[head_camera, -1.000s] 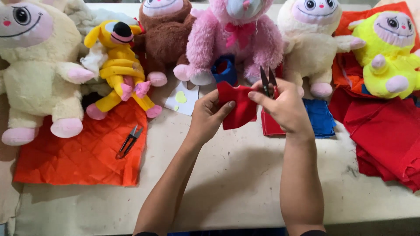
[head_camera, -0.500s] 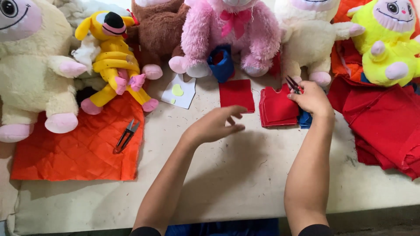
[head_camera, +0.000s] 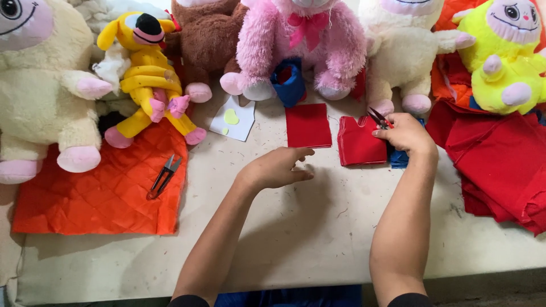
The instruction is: Tracing templates onto material and trimming fabric pieces using scissors to create components for plush toys.
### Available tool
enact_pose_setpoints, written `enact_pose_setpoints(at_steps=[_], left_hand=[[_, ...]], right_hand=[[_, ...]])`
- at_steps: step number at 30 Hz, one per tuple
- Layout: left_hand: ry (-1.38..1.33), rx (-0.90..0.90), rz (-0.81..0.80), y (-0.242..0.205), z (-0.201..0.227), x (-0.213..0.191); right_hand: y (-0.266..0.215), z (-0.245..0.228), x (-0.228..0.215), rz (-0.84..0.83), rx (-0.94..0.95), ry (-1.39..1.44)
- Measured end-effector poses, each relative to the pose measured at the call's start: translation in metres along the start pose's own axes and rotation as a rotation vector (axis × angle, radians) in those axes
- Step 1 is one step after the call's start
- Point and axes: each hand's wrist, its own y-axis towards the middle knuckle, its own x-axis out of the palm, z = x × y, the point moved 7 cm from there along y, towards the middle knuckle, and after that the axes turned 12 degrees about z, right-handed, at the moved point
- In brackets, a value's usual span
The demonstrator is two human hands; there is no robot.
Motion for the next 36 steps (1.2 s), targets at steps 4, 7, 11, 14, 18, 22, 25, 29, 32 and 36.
enact_pose_setpoints(at_steps=[4, 7, 11, 14, 18, 22, 25, 29, 32, 36], left_hand=[[-0.002, 0.0, 0.001, 0.004, -0.004, 0.003], [0.004, -0.007, 0.002, 0.001, -0.001, -0.002], [-0.017, -0.028, 0.017, -0.006, 0.004, -0.01], [-0.038, -0.024, 0.036, -0.005, 0.005, -0.016], [-0.049, -0.042, 0.044, -0.014, 0.007, -0.025], [-0.052, -0.017, 0.065, -0.013, 0.003, -0.022], [-0.027, -0.021, 0.086, -0.011, 0.004, -0.032], [-0.048, -0.06, 0.106, -0.015, -0.007, -0.037], [0.076, -0.124, 0.201, -0.011, -0.032, -0.047], [0.336, -0.287, 0.499, 0.002, -0.107, -0.062]], right_hand=[[-0.007, -0.008, -0.005, 0.011, -0.043, -0.111], [-0.009, -0.017, -0.002, 0.001, -0.058, -0.155], [-0.024, -0.03, -0.005, -0.005, 0.011, -0.068], [-0.021, -0.027, -0.006, -0.015, 0.04, -0.076], [-0.019, -0.024, -0.005, -0.042, 0.051, -0.134], [-0.03, -0.035, -0.013, -0.044, 0.037, -0.278], [-0.03, -0.053, -0.016, -0.05, 0.023, -0.328], [-0.027, -0.038, -0.007, -0.035, 0.084, -0.367], [-0.04, -0.058, -0.019, -0.006, 0.07, -0.349], [-0.055, -0.085, -0.042, 0.127, -0.05, -0.316]])
